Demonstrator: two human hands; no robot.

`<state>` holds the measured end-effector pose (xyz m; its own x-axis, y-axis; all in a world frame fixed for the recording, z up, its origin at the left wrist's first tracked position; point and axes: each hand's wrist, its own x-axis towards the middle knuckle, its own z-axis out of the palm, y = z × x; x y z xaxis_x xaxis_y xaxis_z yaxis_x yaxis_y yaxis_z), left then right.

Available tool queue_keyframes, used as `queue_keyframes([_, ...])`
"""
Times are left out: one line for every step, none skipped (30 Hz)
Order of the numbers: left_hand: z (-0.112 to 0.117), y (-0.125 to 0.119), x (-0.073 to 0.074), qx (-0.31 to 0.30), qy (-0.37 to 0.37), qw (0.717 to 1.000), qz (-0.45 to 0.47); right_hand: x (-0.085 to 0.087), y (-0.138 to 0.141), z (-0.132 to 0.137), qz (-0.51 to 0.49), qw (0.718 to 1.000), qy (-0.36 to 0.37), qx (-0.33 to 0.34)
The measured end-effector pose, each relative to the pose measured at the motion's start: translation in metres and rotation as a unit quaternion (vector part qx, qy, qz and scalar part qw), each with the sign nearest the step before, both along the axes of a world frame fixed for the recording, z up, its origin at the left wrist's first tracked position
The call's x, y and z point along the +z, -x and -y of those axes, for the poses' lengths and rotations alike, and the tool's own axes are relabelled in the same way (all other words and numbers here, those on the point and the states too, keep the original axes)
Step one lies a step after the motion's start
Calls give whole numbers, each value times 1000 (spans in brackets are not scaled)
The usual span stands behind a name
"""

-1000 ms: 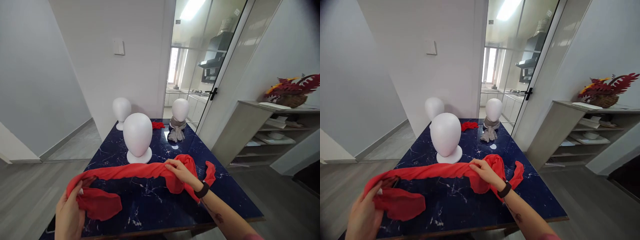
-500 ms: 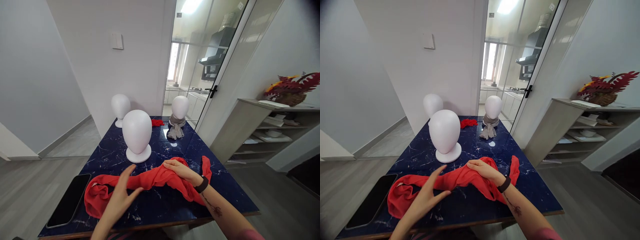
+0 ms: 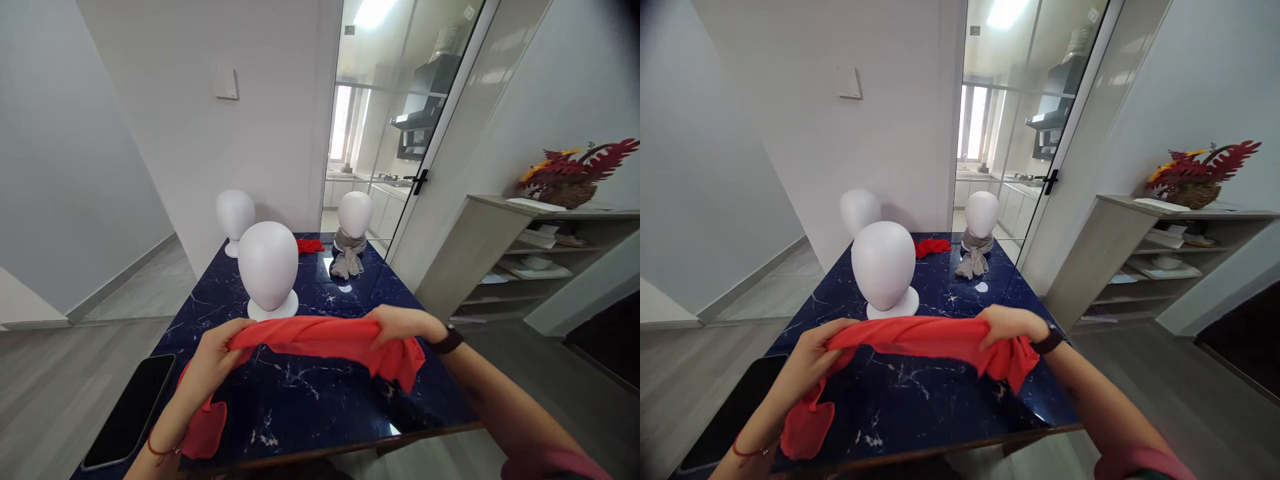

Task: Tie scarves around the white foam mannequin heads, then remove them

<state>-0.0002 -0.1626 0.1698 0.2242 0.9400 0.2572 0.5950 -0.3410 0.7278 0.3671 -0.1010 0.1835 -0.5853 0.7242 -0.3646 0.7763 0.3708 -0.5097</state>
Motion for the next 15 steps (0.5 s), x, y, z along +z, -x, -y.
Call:
queue_keyframes([1,2,2,8,-6,1000,-21,8,-11,-2,17,998,-54,-37])
queue_keyframes([2,2,2,12,-7,999,-35,15,-21,-3,20,992,-103,-65])
queue_keyframes([3,2,1,9,-1,999,-46,19,-29,-4,13,984,-152,-88])
queue_keyframes([4,1,0,1,9,999,-53,20,-35,-4,-5,971,-212,-111])
queue_keyframes([4,0,-2,-12,21,998,-57,17,-39,-3,-24,952,-273,-134])
queue_keyframes([4,-2,-5,-25,31,997,-58,9,-41,-3,-39,932,-328,-152])
queue_keyframes([4,-3,-7,-37,38,997,-57,-4,-41,-1,-44,916,-364,-161])
queue_keyframes([3,-4,-10,-45,43,997,-52,-18,-39,0,-44,913,-374,-157])
queue_keyframes([3,-6,-13,-50,44,997,-46,-34,-35,3,-41,923,-356,-139])
queue_keyframes([2,-7,-15,-56,44,997,-40,-49,-28,6,-42,939,-322,-115])
queue_keyframes([2,-9,-18,-64,46,996,-34,-61,-20,11,-50,953,-283,-93])
queue_keyframes([2,-11,-20,-76,50,995,-31,-70,-9,16,-68,963,-251,-77])
queue_keyframes([3,-14,-21,-92,54,994,-28,-76,4,23,-98,966,-229,-69])
queue_keyframes([5,-17,-22,-109,58,992,-27,-79,19,30,-135,965,-216,-63])
queue_keyframes([7,-21,-23,-126,62,990,-27,-79,36,37,-175,961,-207,-53])
